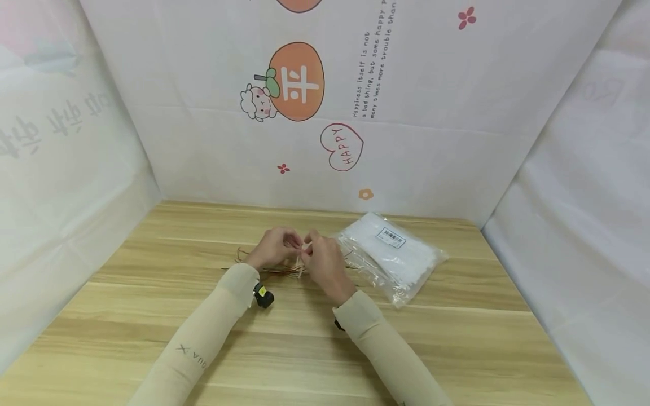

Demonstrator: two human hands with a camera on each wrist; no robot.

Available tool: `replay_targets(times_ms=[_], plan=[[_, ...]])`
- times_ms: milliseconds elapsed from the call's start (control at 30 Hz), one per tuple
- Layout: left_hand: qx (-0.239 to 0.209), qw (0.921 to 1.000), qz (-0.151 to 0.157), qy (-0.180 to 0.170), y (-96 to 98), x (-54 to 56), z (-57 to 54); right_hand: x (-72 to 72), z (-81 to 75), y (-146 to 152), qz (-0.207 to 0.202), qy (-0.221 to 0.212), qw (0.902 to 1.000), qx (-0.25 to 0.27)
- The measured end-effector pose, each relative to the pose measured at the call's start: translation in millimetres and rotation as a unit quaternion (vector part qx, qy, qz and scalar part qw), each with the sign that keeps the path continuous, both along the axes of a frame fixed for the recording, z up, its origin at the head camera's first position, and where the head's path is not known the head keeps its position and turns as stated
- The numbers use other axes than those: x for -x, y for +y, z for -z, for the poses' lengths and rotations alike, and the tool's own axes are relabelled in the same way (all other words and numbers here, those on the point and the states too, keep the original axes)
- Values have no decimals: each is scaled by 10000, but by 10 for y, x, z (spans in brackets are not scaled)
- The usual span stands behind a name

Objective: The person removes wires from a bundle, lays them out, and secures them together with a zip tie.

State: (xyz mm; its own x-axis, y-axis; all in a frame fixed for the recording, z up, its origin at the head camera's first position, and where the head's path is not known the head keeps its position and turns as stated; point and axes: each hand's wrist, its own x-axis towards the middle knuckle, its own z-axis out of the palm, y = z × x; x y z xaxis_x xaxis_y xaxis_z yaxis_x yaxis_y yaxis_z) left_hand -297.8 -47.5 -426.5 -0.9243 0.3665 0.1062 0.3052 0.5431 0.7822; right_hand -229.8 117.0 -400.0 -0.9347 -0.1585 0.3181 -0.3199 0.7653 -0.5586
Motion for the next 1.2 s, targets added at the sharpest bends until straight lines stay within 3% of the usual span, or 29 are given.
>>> replay_targets(times_ms=[367,600,833,1200], plan=[[-164,9996,-146,168,30,-88,-26,68,57,-8,-39,-21,10000,-61],[89,9990,-49,429,27,-68,-6,96,66,-11,-91,145,9998,-140],[-160,9985,-88,517,34,-58,19,111,60,-16,-89,227,9994,-259],[-203,9983,-51,536,32,-79,13,145,48,-25,-158,187,9986,-468]])
